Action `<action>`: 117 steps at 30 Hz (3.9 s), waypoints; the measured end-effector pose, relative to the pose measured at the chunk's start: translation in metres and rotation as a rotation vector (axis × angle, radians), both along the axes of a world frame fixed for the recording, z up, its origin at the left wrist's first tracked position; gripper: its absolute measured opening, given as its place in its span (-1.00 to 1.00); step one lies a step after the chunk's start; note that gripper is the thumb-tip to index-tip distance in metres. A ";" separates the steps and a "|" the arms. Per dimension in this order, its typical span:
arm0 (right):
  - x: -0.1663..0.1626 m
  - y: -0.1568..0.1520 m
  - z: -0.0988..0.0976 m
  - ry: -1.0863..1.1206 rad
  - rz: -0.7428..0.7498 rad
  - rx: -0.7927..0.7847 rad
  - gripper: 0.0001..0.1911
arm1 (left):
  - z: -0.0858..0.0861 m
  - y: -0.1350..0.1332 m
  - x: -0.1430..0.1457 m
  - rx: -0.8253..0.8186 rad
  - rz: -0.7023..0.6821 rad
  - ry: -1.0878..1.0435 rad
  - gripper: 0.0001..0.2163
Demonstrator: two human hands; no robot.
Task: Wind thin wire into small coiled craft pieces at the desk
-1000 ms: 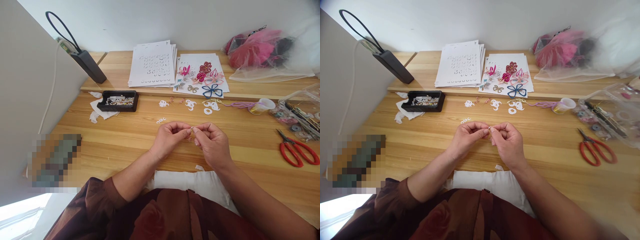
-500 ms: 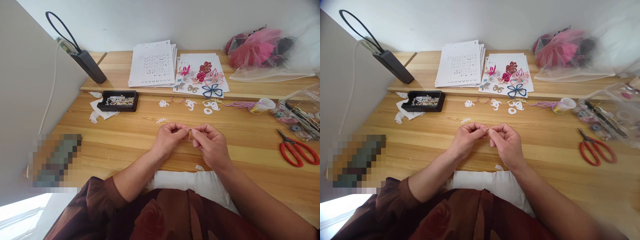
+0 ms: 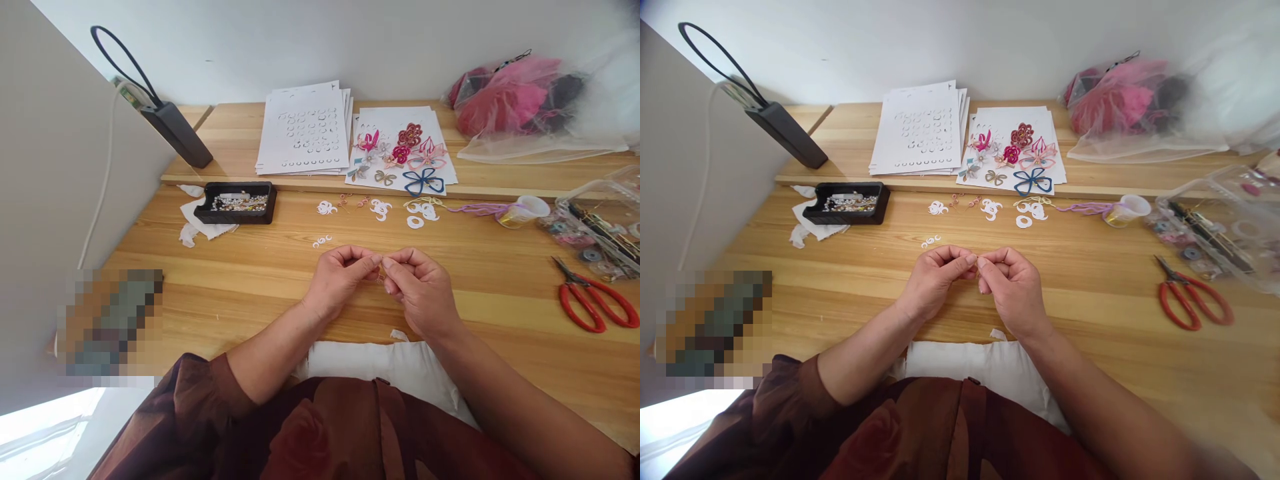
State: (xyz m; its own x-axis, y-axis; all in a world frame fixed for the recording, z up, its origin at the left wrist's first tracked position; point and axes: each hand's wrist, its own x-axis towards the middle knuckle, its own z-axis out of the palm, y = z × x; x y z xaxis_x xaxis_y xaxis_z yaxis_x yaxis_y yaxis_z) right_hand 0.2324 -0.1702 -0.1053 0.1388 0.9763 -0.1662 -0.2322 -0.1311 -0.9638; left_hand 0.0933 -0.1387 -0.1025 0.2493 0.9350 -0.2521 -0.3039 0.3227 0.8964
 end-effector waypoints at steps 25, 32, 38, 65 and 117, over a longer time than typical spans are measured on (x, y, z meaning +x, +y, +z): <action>-0.004 0.001 0.014 0.206 -0.024 -0.236 -0.65 | 0.000 -0.001 0.002 0.015 0.022 0.060 -0.78; -0.004 0.001 0.010 0.140 0.007 -0.178 -0.68 | -0.002 0.000 0.001 0.046 0.034 0.077 -0.76; -0.003 -0.001 0.005 -0.085 0.023 -0.031 -0.75 | 0.001 0.004 -0.002 0.120 0.105 0.147 -0.81; 0.016 0.013 0.007 -0.115 0.090 -0.003 -0.76 | 0.005 0.009 -0.010 0.143 -0.169 0.103 -0.75; 0.005 0.004 0.006 -0.136 0.179 -0.136 -0.70 | 0.001 0.010 -0.004 -0.066 -0.017 -0.085 -0.69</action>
State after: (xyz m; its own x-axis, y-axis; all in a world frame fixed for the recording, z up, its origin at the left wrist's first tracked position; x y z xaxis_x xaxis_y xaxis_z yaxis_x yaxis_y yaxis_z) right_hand 0.2370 -0.1666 -0.0988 -0.0043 0.9572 -0.2893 -0.0634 -0.2890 -0.9552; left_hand 0.0889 -0.1292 -0.1013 0.2880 0.9127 -0.2899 -0.3719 0.3856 0.8444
